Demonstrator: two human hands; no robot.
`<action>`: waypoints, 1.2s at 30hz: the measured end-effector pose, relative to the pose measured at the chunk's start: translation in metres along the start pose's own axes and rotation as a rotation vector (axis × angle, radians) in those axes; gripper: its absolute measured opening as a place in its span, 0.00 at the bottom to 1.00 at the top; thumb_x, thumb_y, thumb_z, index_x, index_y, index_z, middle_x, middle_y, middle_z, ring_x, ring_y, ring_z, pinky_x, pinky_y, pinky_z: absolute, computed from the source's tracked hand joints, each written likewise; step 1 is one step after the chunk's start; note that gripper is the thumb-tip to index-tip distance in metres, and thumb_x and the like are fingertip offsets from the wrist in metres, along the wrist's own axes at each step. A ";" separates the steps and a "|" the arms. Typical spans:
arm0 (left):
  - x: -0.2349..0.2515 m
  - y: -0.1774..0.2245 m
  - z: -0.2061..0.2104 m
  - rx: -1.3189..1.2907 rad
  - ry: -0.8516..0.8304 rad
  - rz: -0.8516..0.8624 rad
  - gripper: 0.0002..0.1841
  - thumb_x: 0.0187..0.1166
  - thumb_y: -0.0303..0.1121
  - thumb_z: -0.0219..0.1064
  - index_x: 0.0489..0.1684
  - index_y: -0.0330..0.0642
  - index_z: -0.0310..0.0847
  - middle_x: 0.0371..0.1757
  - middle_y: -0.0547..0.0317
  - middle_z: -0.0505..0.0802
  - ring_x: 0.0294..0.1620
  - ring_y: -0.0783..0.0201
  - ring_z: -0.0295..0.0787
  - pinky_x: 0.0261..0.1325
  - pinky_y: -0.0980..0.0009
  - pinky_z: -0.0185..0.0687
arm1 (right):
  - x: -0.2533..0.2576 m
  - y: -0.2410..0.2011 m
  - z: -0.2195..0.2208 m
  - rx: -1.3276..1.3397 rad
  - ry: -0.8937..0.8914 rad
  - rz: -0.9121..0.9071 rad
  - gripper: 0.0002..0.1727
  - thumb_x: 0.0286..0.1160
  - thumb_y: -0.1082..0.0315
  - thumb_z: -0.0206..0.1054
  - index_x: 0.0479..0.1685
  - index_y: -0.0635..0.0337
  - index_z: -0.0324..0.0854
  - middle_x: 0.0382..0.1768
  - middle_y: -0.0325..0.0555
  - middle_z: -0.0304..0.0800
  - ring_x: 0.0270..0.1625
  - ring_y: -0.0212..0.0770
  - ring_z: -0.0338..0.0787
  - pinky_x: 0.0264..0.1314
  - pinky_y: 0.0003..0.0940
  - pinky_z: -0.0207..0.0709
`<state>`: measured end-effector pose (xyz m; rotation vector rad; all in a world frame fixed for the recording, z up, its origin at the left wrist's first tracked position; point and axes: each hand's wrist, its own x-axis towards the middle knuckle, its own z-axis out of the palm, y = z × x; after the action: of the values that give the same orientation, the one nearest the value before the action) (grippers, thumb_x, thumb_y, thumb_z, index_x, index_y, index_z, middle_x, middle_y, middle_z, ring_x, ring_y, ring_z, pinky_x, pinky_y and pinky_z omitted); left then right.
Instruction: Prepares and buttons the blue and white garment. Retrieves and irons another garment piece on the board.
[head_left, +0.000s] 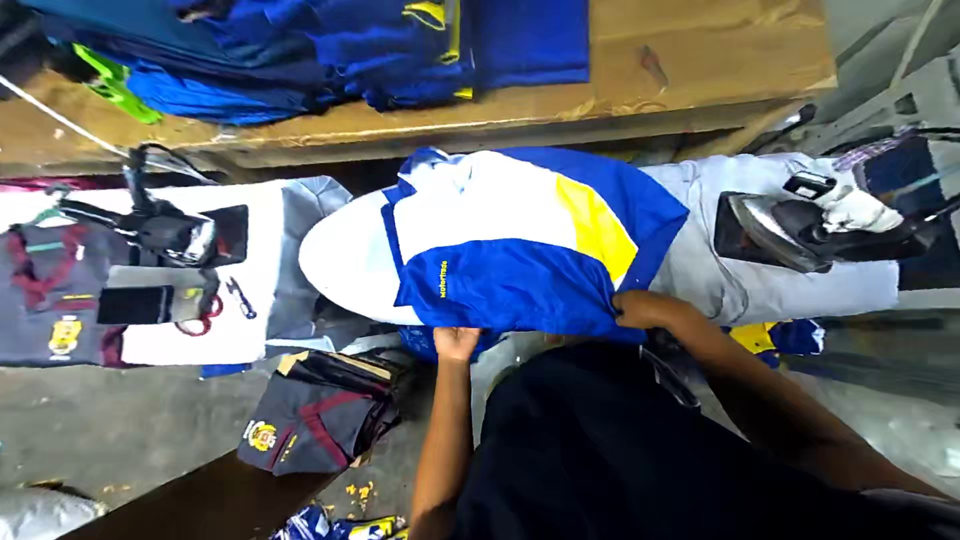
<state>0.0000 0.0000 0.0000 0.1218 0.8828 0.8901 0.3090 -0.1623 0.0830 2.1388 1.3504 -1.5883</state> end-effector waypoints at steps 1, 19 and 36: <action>-0.004 0.002 -0.003 -0.020 0.015 0.011 0.29 0.92 0.52 0.25 0.49 0.49 0.75 0.42 0.61 0.93 0.49 0.62 0.92 0.52 0.57 0.90 | 0.000 0.011 -0.012 0.045 0.025 -0.039 0.21 0.88 0.63 0.64 0.61 0.79 0.81 0.57 0.78 0.85 0.62 0.72 0.85 0.68 0.70 0.71; -0.006 0.147 -0.008 0.541 0.353 0.386 0.21 0.94 0.47 0.50 0.73 0.44 0.72 0.59 0.57 0.90 0.57 0.65 0.89 0.62 0.60 0.87 | 0.114 0.040 -0.281 0.135 1.297 0.201 0.26 0.86 0.57 0.56 0.78 0.58 0.78 0.82 0.66 0.71 0.88 0.68 0.62 0.87 0.70 0.49; 0.007 -0.026 0.068 1.641 -0.143 0.781 0.18 0.80 0.31 0.70 0.62 0.27 0.85 0.65 0.30 0.87 0.72 0.35 0.81 0.78 0.44 0.74 | 0.069 -0.031 -0.176 1.071 0.795 -0.578 0.14 0.81 0.76 0.55 0.63 0.62 0.65 0.49 0.39 0.83 0.36 0.31 0.88 0.38 0.29 0.87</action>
<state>0.0667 0.0055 0.0283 2.0194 1.2489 0.6028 0.4093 -0.0020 0.1117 3.5469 1.6166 -2.0785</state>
